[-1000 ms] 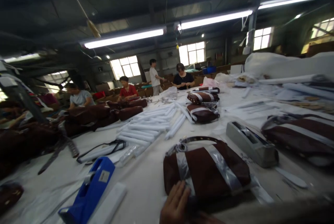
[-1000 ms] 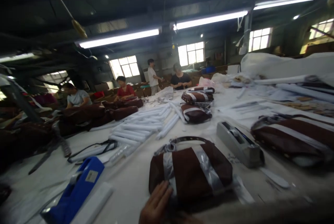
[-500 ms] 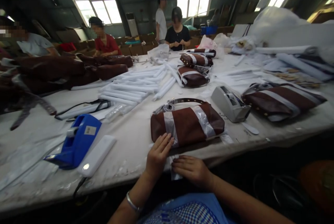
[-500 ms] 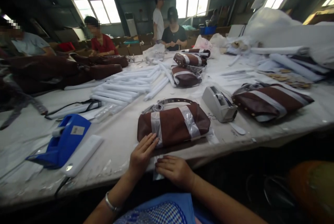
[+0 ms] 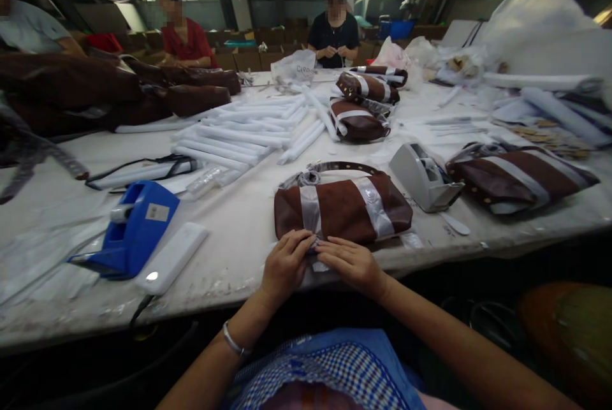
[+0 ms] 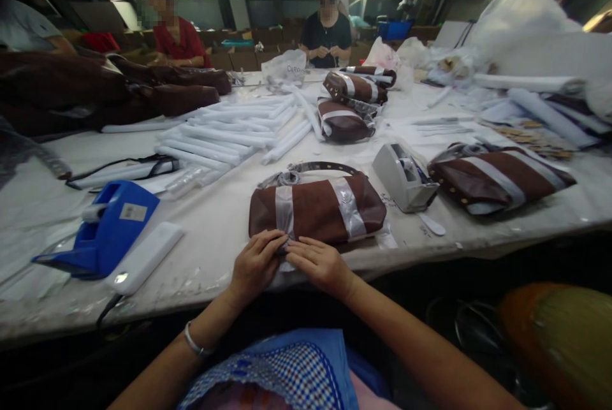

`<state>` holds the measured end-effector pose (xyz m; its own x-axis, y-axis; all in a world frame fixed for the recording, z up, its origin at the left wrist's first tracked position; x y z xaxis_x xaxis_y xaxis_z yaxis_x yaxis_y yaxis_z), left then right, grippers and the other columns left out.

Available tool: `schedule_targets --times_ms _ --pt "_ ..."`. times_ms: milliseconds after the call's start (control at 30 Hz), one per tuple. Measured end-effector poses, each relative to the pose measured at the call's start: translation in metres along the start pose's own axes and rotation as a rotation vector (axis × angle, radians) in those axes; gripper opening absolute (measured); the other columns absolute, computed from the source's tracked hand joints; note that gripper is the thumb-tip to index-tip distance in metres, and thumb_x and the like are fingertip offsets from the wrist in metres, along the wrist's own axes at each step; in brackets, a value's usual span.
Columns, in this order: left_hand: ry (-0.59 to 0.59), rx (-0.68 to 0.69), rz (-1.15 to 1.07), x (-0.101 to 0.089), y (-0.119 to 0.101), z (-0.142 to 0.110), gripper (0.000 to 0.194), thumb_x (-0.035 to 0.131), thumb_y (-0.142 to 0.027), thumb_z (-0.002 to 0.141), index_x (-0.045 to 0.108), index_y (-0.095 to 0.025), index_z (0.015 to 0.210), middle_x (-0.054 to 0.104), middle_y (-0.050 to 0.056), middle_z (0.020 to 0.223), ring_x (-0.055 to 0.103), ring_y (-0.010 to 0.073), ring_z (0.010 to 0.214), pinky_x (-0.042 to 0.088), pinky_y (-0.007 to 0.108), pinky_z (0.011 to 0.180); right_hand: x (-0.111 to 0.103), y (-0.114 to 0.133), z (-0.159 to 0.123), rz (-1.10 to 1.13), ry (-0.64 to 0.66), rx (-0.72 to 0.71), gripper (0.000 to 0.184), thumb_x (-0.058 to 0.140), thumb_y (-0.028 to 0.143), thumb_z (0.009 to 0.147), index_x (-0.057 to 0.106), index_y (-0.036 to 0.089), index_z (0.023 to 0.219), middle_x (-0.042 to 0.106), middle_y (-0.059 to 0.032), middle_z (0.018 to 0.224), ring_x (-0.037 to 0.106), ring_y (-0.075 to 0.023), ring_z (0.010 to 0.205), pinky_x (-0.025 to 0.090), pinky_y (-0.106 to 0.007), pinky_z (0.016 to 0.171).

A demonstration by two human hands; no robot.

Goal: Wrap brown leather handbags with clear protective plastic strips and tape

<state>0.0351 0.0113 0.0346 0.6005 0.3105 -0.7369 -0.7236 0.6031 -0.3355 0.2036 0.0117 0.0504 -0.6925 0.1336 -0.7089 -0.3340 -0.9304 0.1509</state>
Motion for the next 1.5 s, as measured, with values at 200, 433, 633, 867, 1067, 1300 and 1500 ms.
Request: schedule_targets --times_ms 200,433,633,867,1067,1300,1500 --pt "0.005 0.041 -0.069 -0.010 0.000 0.002 0.035 0.058 -0.017 0.092 0.058 -0.022 0.127 0.067 0.007 0.126 0.062 0.0211 0.117 0.049 0.042 0.108 -0.002 -0.002 0.002 0.042 -0.037 0.039 0.034 0.045 0.007 0.096 0.061 0.016 0.125 0.075 -0.0120 0.111 0.068 -0.0190 0.111 0.057 -0.040 0.099" --pt "-0.068 0.182 0.098 -0.004 -0.006 -0.001 0.024 0.054 -0.009 0.094 0.066 -0.019 0.112 0.071 0.006 0.108 0.064 0.0191 0.107 0.049 0.043 0.107 0.002 0.023 -0.018 0.079 0.072 0.013 0.029 0.050 0.009 0.097 0.063 0.016 0.122 0.076 -0.0097 0.110 0.069 -0.0179 0.109 0.054 -0.040 0.103" --pt "-0.042 0.175 0.133 0.001 -0.004 0.000 0.022 0.055 -0.009 0.093 0.067 -0.019 0.108 0.072 0.003 0.103 0.065 0.0154 0.097 0.048 0.040 0.107 0.007 0.037 -0.030 0.059 0.073 -0.018 0.029 0.049 0.008 0.096 0.065 0.013 0.119 0.076 -0.0102 0.109 0.070 -0.0196 0.108 0.057 -0.037 0.098" --pt "-0.037 0.147 0.097 0.003 -0.006 -0.005 0.020 0.056 -0.010 0.093 0.067 -0.019 0.106 0.072 0.002 0.101 0.065 0.0154 0.094 0.048 0.041 0.107 -0.016 0.011 0.009 0.085 0.051 0.037 0.027 0.055 0.010 0.094 0.069 0.021 0.114 0.078 -0.0043 0.104 0.073 -0.0141 0.095 0.057 -0.032 0.095" --pt "-0.029 0.162 0.067 -0.001 -0.005 -0.006 0.021 0.052 -0.008 0.094 0.067 -0.016 0.106 0.071 0.006 0.109 0.065 0.0165 0.101 0.049 0.042 0.109 -0.015 -0.025 0.040 0.107 0.059 0.163 0.021 0.056 0.017 0.095 0.072 0.025 0.106 0.078 -0.0013 0.097 0.072 -0.0145 0.088 0.056 -0.031 0.088" --pt "-0.116 0.168 0.005 -0.007 -0.002 -0.006 0.023 0.051 -0.007 0.093 0.065 -0.017 0.109 0.073 0.006 0.106 0.068 0.0170 0.102 0.053 0.038 0.104 0.004 -0.052 0.053 0.007 0.119 0.314 0.011 0.065 0.029 0.092 0.075 0.026 0.089 0.075 -0.0007 0.087 0.061 -0.0163 0.082 0.051 -0.030 0.079" --pt "-0.108 0.205 0.075 -0.007 -0.001 -0.008 0.034 0.049 -0.006 0.094 0.060 -0.016 0.124 0.071 0.008 0.117 0.065 0.0188 0.113 0.053 0.036 0.104 0.013 -0.064 0.048 -0.109 0.160 0.455 0.020 0.070 0.044 0.087 0.070 0.025 0.082 0.068 0.0001 0.080 0.061 -0.0157 0.076 0.046 -0.027 0.065"
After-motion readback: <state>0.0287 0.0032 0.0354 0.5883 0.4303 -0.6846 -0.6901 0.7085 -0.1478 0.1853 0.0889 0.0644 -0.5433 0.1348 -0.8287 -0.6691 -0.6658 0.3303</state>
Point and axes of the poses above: each hand's wrist, its own z-axis towards the middle knuckle, its own x-axis out of the palm, y = z × x, the point moved 5 cm from there along z, towards the middle knuckle
